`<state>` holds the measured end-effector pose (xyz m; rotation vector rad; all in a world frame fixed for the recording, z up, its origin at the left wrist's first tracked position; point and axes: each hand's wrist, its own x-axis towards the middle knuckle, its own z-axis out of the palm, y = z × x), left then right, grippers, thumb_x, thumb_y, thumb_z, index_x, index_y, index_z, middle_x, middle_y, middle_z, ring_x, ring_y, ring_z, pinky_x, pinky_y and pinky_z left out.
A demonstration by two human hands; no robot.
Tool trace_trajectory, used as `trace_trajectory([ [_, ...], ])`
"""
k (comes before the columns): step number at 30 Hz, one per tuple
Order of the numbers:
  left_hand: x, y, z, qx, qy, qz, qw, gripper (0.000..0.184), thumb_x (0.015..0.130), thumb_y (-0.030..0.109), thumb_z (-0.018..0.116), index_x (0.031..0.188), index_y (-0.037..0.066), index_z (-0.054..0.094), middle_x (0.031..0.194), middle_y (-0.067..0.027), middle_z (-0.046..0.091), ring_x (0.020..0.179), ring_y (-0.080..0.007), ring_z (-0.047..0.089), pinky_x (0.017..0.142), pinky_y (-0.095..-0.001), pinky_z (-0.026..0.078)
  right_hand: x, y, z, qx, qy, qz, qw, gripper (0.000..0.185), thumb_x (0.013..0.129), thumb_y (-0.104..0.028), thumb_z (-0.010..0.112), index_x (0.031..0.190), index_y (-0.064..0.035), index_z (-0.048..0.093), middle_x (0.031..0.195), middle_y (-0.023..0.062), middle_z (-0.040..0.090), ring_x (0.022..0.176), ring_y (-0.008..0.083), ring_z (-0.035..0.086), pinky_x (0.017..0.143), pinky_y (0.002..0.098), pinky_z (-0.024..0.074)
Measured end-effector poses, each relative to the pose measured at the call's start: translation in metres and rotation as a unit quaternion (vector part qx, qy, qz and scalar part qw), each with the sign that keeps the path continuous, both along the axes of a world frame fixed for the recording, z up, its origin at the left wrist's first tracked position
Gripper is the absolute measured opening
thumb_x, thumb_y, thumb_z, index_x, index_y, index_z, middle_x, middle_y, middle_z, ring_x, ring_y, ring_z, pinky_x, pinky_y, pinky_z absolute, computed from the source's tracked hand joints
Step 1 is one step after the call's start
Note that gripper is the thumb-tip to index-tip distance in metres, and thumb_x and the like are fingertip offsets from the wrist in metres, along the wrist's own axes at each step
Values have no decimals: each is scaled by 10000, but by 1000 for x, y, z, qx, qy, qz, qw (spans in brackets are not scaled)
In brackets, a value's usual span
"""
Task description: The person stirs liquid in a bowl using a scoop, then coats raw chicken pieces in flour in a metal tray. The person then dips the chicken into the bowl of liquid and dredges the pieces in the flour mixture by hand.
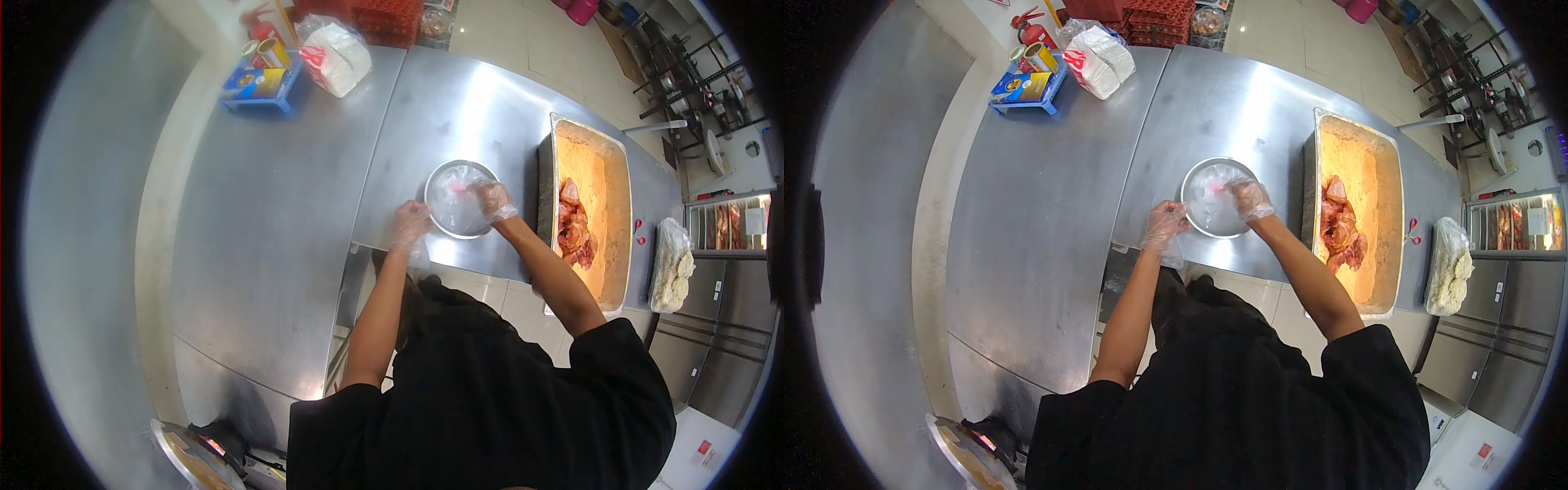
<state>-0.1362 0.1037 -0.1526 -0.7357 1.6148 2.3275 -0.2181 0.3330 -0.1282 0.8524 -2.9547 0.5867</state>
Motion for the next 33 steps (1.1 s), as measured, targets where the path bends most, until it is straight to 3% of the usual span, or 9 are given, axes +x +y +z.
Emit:
trace_trajectory([
  [3,-2,0,3,-5,-4,7,1000,179,877,107,648,790,-5,539,733,-84,590,561,-171,614,474,-306,573,10,17,26,-1,15,11,1000,295,790,-49,503,1009,-109,690,1021,134,681,864,307,664,745,379,542],
  [6,-1,2,14,10,-9,14,1000,177,873,107,654,790,-3,543,727,-82,594,557,-167,611,477,-304,571,27,34,21,50,-97,-4,994,332,786,-31,497,1040,-130,686,1012,128,680,846,309,662,710,380,548],
  [9,0,2,8,3,-10,17,1000,176,870,112,660,798,-3,548,727,-83,602,554,-165,610,466,-303,553,56,17,39,-24,-44,4,999,325,783,-27,506,1033,-119,692,996,122,685,834,297,664,683,368,550],
  [14,-3,1,-4,-28,-21,9,999,177,867,126,669,812,3,555,713,-73,607,548,-161,610,442,-303,515,31,5,-5,-54,-12,20,998,278,838,-88,523,1060,-120,686,997,177,678,851,330,668,744,405,535],
  [17,-2,-2,-4,-27,-34,-28,999,143,896,139,652,865,38,556,776,-51,596,627,-141,619,583,-305,595,4,3,-2,-42,-31,-13,999,251,830,-88,529,1022,-105,691,968,176,679,846,332,666,746,417,532],
  [20,-2,4,-8,-21,-22,23,999,163,868,133,671,810,19,570,709,-66,599,549,-163,612,459,-306,546,1,19,2,-23,9,-19,1000,221,826,-88,533,975,-98,696,931,162,679,833,325,662,730,411,530],
  [25,-2,5,-9,-7,-7,30,1000,165,866,121,671,802,9,568,729,-69,589,556,-161,612,468,-305,563,26,28,26,39,-19,-26,999,192,832,-97,543,940,-107,701,923,146,679,831,323,658,714,409,532],
  [28,-1,4,-5,-3,-14,28,1000,163,870,117,666,797,10,566,734,-68,588,559,-159,610,466,-305,563,29,23,22,2,-60,-49,997,178,836,-105,554,934,-109,702,900,136,683,795,334,658,680,422,531],
  [33,-2,3,-7,10,-3,25,1000,164,876,121,660,797,18,559,725,-65,585,558,-156,607,470,-303,561,37,1,46,-94,37,-2,995,190,821,-105,564,948,-116,704,912,142,690,795,325,666,695,409,535],
])
